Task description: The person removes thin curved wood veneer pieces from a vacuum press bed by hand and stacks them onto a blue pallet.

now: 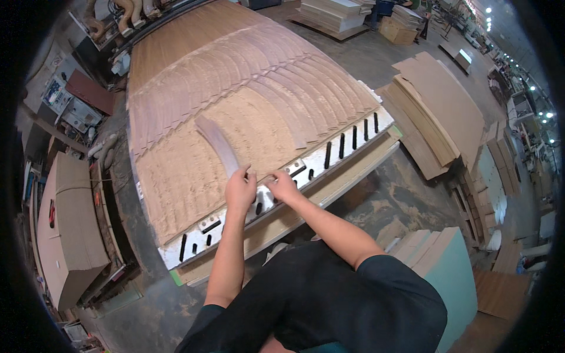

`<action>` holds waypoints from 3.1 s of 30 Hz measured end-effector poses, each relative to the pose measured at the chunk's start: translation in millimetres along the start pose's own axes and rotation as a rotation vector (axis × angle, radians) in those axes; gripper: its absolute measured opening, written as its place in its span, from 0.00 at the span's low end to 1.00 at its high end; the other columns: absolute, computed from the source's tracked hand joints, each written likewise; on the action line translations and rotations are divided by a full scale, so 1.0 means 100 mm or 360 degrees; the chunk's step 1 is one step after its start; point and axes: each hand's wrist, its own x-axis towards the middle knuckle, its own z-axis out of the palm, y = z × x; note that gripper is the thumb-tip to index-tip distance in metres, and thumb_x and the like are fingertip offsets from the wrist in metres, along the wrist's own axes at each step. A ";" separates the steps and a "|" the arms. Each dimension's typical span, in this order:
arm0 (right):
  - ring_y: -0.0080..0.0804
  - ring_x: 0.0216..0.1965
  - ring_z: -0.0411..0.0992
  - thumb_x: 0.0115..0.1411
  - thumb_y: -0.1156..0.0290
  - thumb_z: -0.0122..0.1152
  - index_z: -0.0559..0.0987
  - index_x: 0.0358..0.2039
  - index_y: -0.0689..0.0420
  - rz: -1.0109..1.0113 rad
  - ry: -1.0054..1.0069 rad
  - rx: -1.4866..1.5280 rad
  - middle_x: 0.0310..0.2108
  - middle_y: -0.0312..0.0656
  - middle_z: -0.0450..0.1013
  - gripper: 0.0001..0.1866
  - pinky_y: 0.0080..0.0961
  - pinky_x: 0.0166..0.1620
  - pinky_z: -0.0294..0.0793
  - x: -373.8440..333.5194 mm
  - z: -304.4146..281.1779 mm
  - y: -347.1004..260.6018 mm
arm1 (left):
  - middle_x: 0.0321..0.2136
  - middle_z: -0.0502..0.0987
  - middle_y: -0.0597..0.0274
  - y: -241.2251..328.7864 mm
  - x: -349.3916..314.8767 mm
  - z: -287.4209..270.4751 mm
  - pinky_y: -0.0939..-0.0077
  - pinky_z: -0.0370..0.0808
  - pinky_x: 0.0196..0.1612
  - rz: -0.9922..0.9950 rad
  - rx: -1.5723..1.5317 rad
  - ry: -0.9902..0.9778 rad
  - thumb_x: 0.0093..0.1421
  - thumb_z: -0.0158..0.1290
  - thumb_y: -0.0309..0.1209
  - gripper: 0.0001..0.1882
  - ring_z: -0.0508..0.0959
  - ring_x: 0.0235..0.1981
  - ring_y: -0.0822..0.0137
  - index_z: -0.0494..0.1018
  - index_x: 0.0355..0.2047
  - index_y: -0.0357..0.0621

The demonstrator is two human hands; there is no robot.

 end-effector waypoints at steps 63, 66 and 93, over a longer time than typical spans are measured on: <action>0.60 0.51 0.79 0.46 0.55 0.82 0.83 0.43 0.71 0.0356 0.0811 -0.0627 0.46 0.62 0.80 0.33 0.48 0.57 0.78 1.42 -1.26 0.77 | 0.33 0.82 0.64 -0.02 0.45 1.45 0.81 0.79 0.37 -0.0638 -0.2141 -0.0377 0.71 0.60 0.32 0.08 0.80 0.31 0.75 0.81 0.40 0.38; 0.52 0.38 0.83 0.48 0.62 0.81 0.86 0.39 0.66 0.0320 0.0781 -0.0176 0.36 0.51 0.84 0.23 0.45 0.46 0.82 1.63 -1.47 1.30 | 0.35 0.83 0.62 0.11 0.44 1.54 0.81 0.82 0.39 -0.0629 -0.2086 -0.0452 0.71 0.60 0.32 0.08 0.82 0.33 0.74 0.80 0.40 0.39; 0.64 0.44 0.81 0.63 0.64 0.69 0.85 0.53 0.55 -0.0096 0.0621 -0.0434 0.39 0.59 0.83 0.19 0.55 0.48 0.78 0.93 -1.82 0.50 | 0.26 0.80 0.69 0.40 0.30 1.31 0.76 0.74 0.35 -0.0417 -0.1212 -0.0199 0.63 0.70 0.38 0.15 0.76 0.28 0.77 0.84 0.36 0.36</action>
